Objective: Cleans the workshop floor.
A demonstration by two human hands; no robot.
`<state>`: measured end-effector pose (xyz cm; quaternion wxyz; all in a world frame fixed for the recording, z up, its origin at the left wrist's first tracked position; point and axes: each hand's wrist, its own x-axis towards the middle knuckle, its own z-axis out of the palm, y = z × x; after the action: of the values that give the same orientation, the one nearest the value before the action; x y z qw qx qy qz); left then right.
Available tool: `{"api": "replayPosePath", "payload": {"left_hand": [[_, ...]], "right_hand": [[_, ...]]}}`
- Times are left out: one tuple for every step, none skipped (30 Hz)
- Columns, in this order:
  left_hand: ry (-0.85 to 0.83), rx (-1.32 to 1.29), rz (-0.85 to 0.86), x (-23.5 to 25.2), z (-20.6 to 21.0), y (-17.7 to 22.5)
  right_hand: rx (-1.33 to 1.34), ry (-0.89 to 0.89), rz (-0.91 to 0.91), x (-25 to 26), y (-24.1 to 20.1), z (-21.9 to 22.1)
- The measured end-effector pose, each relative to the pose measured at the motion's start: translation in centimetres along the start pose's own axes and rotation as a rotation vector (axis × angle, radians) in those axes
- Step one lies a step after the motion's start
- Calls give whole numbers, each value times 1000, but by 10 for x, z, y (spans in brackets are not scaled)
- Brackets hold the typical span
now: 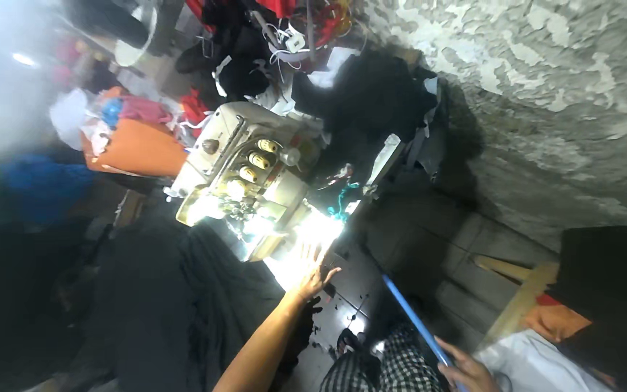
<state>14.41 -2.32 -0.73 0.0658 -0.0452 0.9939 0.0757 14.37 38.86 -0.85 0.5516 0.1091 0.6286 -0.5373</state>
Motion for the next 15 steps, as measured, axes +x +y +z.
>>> {"api": "replayPosePath", "payload": {"left_hand": [[3,-2,-3,0,1,0],[14,3,-2,0,2,-1],[29,14,2,-1,3,-2],[34,18,4,-1,3,-2],[40,23,5,-1,3,-3],[49,32,9,-1,3,-3],[59,41,13,-2,3,-3],[62,43,14,-3,4,-3],[65,41,17,-2,4,-4],[67,31,21,-1,4,-4],[66,24,22,-1,4,-4],[64,17,19,-2,4,-4],[62,6,15,-2,5,-3],[65,5,15,-2,5,-3],[60,12,11,-1,5,-3]], "right_hand": [[-4,22,-39,21,-9,1],[-2,42,-70,45,-21,2],[13,62,-98,71,-34,3],[48,74,-116,97,-48,2],[108,71,-115,122,-62,0],[193,57,-99,144,-74,-3],[292,46,-68,162,-83,-4],[377,40,-37,176,-88,-4],[419,44,-10,187,-90,-3],[423,66,15,191,-88,-3],[401,89,41,191,-83,-4],[387,105,61,185,-77,-5],[392,113,72,175,-71,-8],[420,114,72,160,-67,-11],[465,117,70,141,-66,-13]]}}
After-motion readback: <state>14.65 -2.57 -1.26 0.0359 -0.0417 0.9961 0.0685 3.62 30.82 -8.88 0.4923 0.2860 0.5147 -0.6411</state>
